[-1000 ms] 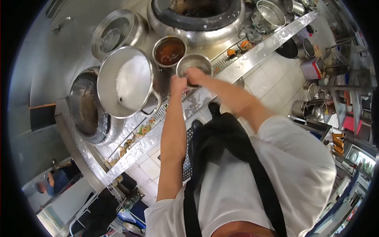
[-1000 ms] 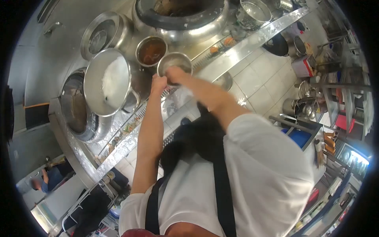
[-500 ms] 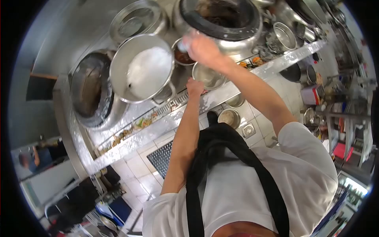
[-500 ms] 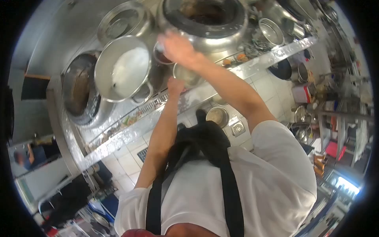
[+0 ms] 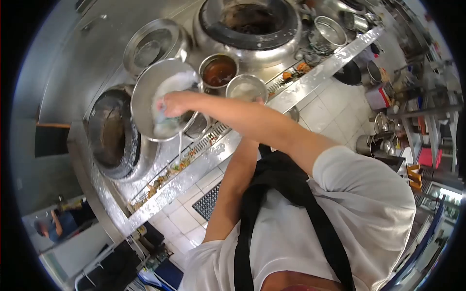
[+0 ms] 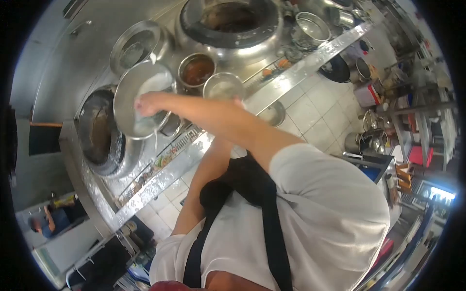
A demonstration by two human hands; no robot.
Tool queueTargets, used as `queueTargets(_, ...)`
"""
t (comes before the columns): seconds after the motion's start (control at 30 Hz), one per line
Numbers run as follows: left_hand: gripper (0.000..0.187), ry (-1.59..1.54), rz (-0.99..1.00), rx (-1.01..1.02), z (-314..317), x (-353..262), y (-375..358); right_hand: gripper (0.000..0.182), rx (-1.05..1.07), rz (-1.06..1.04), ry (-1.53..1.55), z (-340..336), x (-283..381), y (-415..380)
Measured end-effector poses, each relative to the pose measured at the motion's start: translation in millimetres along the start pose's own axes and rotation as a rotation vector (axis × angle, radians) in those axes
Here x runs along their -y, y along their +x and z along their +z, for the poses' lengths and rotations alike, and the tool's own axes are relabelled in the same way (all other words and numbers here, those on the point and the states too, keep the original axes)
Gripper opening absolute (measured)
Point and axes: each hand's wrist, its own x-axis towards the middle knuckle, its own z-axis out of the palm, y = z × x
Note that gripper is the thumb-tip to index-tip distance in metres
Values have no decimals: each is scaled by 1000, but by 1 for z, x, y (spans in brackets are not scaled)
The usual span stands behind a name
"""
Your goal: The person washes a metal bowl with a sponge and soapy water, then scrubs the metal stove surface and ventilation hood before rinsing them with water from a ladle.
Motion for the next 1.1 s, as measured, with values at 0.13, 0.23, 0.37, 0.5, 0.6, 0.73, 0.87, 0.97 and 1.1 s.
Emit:
queueTargets(0.13, 46, 414, -54, 380, -13, -12, 35, 38, -994, -218, 75, -42, -28, -142)
queueTargets(0.23, 35, -326, 286, 33, -15, 15, 23, 43, -1367, 18, 63, -7, -106, -212)
queueTargets(0.37, 24, -579, 131, 119, -44, -12, -4, 36, -1140, -44, -401, 11, -147, -217)
queueTargets(0.5, 24, -481, 34, 393, -70, -21, -12, 43, -593, 473, -289, -100, -155, -152)
queueTargets(0.6, 25, -763, -37, 150, -62, -22, -6, 42, -553, 452, -383, -104, -141, -133)
queueTargets(0.73, 36, -1819, -173, 101, -53, 14, 7, 32, -979, -200, -670, -2, -118, -195)
queueTargets(0.87, 50, -1870, -34, -79, -34, 11, 3, 32, -1535, 259, 174, 69, -175, -222)
queueTargets(0.97, 55, -1766, -109, 24, -62, -11, -21, 47, -1265, 207, 1366, 0, -218, -204)
queueTargets(1.1, 53, -1354, -53, 76, -105, -18, -14, 43, -829, 304, 827, -65, -175, -211)
